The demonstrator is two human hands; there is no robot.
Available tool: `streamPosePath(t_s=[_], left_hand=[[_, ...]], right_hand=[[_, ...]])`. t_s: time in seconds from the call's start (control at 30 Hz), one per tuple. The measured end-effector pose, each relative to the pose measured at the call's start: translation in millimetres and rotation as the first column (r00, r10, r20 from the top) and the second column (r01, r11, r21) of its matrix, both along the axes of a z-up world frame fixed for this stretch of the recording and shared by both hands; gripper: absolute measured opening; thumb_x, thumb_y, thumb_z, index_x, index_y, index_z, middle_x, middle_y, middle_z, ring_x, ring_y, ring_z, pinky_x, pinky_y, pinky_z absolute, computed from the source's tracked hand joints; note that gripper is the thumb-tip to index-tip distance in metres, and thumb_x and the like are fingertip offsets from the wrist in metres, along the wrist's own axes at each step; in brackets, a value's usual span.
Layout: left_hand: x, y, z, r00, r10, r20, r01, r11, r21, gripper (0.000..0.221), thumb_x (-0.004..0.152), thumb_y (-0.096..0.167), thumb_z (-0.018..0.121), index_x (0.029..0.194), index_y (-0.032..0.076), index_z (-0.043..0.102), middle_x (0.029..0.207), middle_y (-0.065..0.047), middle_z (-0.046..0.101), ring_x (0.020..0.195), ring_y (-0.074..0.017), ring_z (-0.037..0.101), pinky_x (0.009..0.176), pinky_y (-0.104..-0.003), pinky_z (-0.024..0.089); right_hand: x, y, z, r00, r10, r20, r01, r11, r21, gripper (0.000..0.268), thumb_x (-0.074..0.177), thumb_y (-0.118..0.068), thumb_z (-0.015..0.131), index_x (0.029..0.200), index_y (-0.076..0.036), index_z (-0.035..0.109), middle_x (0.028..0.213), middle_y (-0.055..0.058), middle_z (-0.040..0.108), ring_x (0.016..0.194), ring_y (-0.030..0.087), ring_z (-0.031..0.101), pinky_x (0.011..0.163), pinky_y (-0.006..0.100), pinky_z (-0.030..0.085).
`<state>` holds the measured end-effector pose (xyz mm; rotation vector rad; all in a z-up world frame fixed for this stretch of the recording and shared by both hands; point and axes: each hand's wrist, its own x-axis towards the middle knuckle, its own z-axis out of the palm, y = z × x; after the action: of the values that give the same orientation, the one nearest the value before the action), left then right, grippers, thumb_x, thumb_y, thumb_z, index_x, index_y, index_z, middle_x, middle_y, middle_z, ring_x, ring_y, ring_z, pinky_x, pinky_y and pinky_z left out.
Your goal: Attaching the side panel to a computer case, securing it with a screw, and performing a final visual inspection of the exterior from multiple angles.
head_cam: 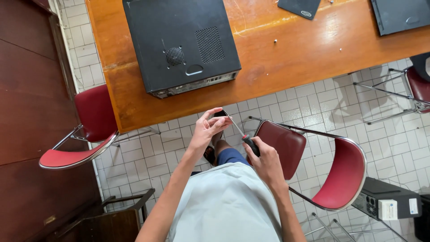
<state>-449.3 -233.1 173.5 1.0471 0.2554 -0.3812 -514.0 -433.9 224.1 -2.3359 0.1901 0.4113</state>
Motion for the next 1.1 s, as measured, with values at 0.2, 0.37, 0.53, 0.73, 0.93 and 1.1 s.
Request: streamPosePath(t_s=[0.2, 0.37, 0.53, 0.73, 0.93, 1.1], left_hand=[[11.8, 2.1, -7.3, 1.000, -0.011, -0.008, 0.011, 1.000, 0.017, 0.054, 0.096, 0.013, 0.071, 0.144, 0.000, 0.049, 0.114, -0.024, 0.073, 0.104, -0.0269, 0.073, 0.097, -0.035, 0.059], [42.0, -1.8, -25.7, 0.988, -0.152, 0.012, 0.150, 0.984, 0.095, 0.056, 0.095, 0.015, 0.074, 0.145, 0.005, 0.050, 0.120, -0.021, 0.072, 0.104, -0.0243, 0.073, 0.094, -0.035, 0.060], [110.5, -3.9, -42.2, 0.946, -0.276, 0.168, 0.120, 0.784, 0.609, 0.055, 0.091, 0.015, 0.078, 0.141, 0.015, 0.055, 0.124, -0.006, 0.072, 0.108, -0.0164, 0.071, 0.092, -0.032, 0.060], [220.6, -26.4, -44.1, 0.771, -0.624, 0.129, -0.158, 0.009, 0.987, 0.096, 0.071, 0.025, 0.093, 0.152, 0.016, 0.040, 0.157, -0.019, 0.034, 0.148, -0.0379, 0.034, 0.122, -0.055, 0.031], [289.6, -41.3, -85.3, 0.338, -0.872, -0.355, -0.408, -0.475, 0.779, 0.114, 0.047, 0.063, 0.088, 0.151, 0.042, 0.047, 0.171, 0.001, 0.022, 0.158, -0.0233, 0.017, 0.129, -0.060, 0.005], [314.2, -31.4, -135.0, 0.086, -0.965, -0.249, -0.465, -0.259, 0.846, 0.103, 0.039, 0.070, 0.077, 0.131, 0.028, 0.057, 0.123, -0.002, 0.056, 0.134, -0.0223, 0.046, 0.129, -0.054, 0.015]], right_hand=[[16.8, 6.9, -3.0, 0.988, 0.025, -0.150, -0.024, 1.000, 0.009, 0.025, 0.101, -0.041, 0.060, 0.105, -0.016, 0.063, 0.070, 0.012, 0.066, 0.065, 0.031, 0.067, 0.066, 0.045, 0.054], [39.2, 9.5, -7.3, 0.975, 0.029, -0.220, -0.014, 0.998, 0.067, 0.025, 0.103, -0.042, 0.054, 0.111, -0.019, 0.059, 0.079, 0.013, 0.071, 0.075, 0.032, 0.073, 0.075, 0.048, 0.058], [63.3, -4.3, -50.4, 0.968, -0.021, -0.250, 0.066, 0.982, 0.175, 0.025, 0.105, -0.038, 0.051, 0.109, -0.015, 0.058, 0.061, 0.007, 0.067, 0.064, 0.028, 0.070, 0.069, 0.045, 0.056], [116.7, -16.8, -76.1, 0.933, 0.018, -0.359, 0.053, 0.981, 0.184, 0.027, 0.104, -0.038, 0.049, 0.109, -0.014, 0.061, 0.058, 0.005, 0.069, 0.063, 0.024, 0.071, 0.070, 0.041, 0.056], [143.8, -30.8, -100.1, 0.883, 0.079, -0.463, -0.048, 0.996, 0.078, 0.038, 0.102, -0.044, 0.047, 0.126, -0.018, 0.059, 0.069, 0.007, 0.073, 0.078, 0.031, 0.076, 0.082, 0.049, 0.056], [151.8, -38.3, -97.5, 0.885, 0.103, -0.454, -0.073, 0.994, 0.083, 0.039, 0.102, -0.044, 0.046, 0.130, -0.018, 0.057, 0.109, 0.024, 0.072, 0.102, 0.048, 0.071, 0.090, 0.056, 0.055]])
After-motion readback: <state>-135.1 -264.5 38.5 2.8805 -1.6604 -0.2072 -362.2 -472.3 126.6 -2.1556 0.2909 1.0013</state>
